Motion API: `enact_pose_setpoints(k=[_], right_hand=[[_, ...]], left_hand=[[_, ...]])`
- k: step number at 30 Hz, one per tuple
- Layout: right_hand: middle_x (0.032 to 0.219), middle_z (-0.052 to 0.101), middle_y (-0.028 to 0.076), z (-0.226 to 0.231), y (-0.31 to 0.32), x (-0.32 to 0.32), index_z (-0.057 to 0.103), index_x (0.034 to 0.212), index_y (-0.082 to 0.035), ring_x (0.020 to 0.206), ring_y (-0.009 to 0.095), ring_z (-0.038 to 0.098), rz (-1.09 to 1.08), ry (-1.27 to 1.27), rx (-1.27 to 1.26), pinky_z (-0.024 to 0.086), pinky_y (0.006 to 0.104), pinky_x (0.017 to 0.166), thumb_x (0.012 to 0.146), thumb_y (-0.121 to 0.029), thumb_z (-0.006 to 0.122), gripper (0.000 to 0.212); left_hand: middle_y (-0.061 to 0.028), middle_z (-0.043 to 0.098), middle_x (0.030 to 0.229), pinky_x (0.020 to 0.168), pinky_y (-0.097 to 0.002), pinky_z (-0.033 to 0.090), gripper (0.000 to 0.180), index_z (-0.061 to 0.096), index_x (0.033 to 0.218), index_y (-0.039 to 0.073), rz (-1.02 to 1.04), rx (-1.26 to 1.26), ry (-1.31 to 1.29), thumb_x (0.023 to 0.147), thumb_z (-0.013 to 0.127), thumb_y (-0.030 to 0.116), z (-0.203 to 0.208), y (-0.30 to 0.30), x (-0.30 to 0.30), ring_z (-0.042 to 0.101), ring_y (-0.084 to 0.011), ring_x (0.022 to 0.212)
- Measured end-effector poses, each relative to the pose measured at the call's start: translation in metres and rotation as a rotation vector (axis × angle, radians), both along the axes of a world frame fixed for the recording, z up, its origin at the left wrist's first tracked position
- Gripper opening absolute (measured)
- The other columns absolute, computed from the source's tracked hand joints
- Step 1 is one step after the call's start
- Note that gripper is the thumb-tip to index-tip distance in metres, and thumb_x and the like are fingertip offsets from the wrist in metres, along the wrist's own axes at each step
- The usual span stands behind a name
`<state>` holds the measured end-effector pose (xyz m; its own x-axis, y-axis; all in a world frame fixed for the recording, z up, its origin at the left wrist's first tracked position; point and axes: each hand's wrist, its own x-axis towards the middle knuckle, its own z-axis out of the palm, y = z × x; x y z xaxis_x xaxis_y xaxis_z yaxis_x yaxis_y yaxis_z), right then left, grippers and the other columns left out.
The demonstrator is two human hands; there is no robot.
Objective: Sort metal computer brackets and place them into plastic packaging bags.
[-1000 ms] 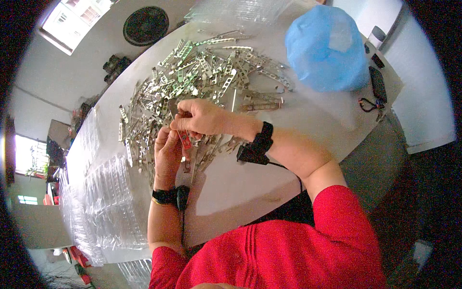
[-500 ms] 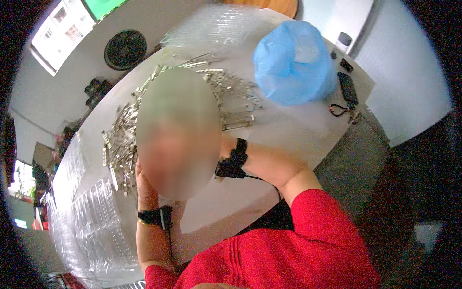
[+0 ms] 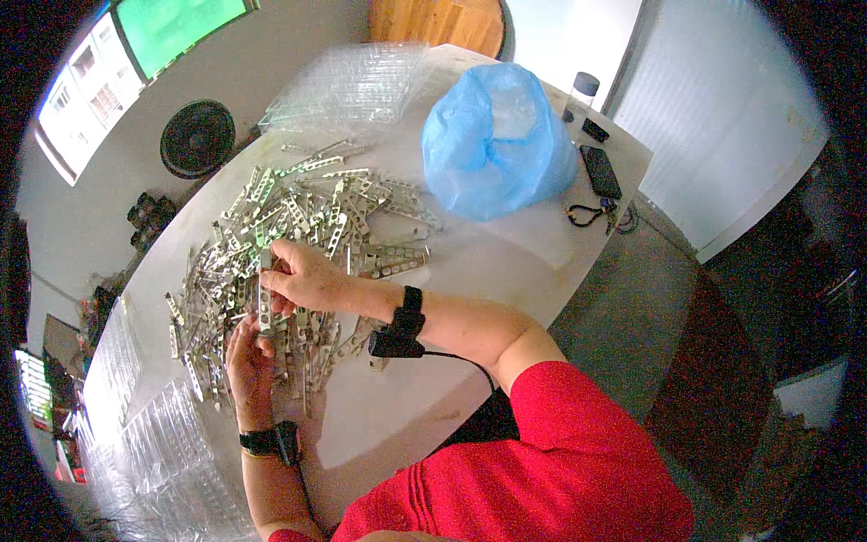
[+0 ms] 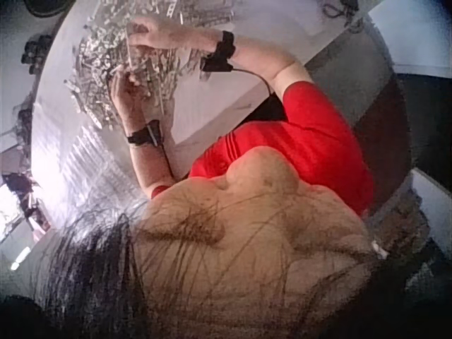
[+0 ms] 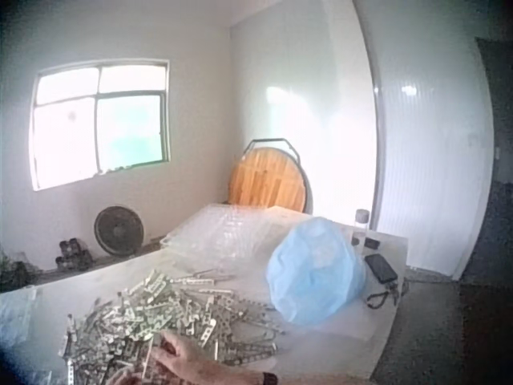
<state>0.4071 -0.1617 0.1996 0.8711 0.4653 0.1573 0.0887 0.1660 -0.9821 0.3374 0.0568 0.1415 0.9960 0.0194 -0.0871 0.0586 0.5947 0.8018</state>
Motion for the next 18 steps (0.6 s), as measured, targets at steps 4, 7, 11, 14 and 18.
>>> enact_pose_setpoints(k=[4, 7, 11, 14, 18], right_hand=[[0.081, 0.064, 0.005, -0.002, 0.006, -0.002, 0.051, 0.101, -0.002, 0.066, 0.013, 0.067, 0.028, 0.008, 0.078, 0.057, 0.0272, 0.058, 0.103, -0.017, 0.059, 0.016], [0.083, 0.066, 0.007, -0.007, 0.008, 0.001, 0.051, 0.099, -0.003, 0.069, 0.012, 0.068, -0.039, -0.003, -0.009, 0.057, 0.0269, 0.059, 0.101, -0.016, 0.06, 0.016], [0.089, 0.066, 0.006, -0.01, 0.0, 0.0, 0.053, 0.105, -0.001, 0.074, 0.012, 0.069, -0.044, -0.026, -0.061, 0.056, 0.0258, 0.06, 0.101, -0.014, 0.059, 0.014], [0.093, 0.065, 0.006, -0.013, 0.008, -0.002, 0.053, 0.118, -0.001, 0.08, 0.012, 0.068, 0.008, -0.022, -0.061, 0.057, 0.0261, 0.064, 0.1, -0.01, 0.059, 0.02], [0.086, 0.068, 0.009, 0.002, 0.006, -0.01, 0.051, 0.126, -0.001, 0.07, 0.012, 0.068, -0.019, -0.115, -0.073, 0.057, 0.0278, 0.062, 0.097, -0.006, 0.059, 0.03]], left_hand=[[-0.0125, 0.07, 0.107, 0.058, -0.0287, 0.056, 0.037, 0.055, 0.129, -0.003, -0.093, 0.177, -0.044, 0.107, 0.05, 0.027, 0.002, 0.001, -0.006, 0.067, -0.0157, 0.068], [-0.0169, 0.069, 0.114, 0.06, -0.0318, 0.055, 0.052, 0.052, 0.131, -0.006, -0.141, 0.263, -0.076, 0.105, 0.053, 0.039, 0.013, -0.013, -0.016, 0.067, -0.0196, 0.069], [-0.0161, 0.067, 0.118, 0.067, -0.0309, 0.057, 0.03, 0.055, 0.127, -0.004, -0.226, 0.296, -0.05, 0.102, 0.056, 0.012, 0.024, -0.027, -0.011, 0.067, -0.016, 0.076], [-0.0158, 0.069, 0.109, 0.072, -0.0326, 0.062, 0.025, 0.054, 0.125, -0.001, -0.242, 0.138, -0.079, 0.104, 0.056, 0.011, 0.006, -0.011, -0.008, 0.072, -0.0202, 0.082], [-0.0132, 0.07, 0.11, 0.073, -0.0284, 0.061, 0.022, 0.057, 0.122, 0.0, -0.221, 0.188, -0.021, 0.104, 0.056, 0.014, 0.017, -0.009, -0.013, 0.072, -0.0156, 0.082]])
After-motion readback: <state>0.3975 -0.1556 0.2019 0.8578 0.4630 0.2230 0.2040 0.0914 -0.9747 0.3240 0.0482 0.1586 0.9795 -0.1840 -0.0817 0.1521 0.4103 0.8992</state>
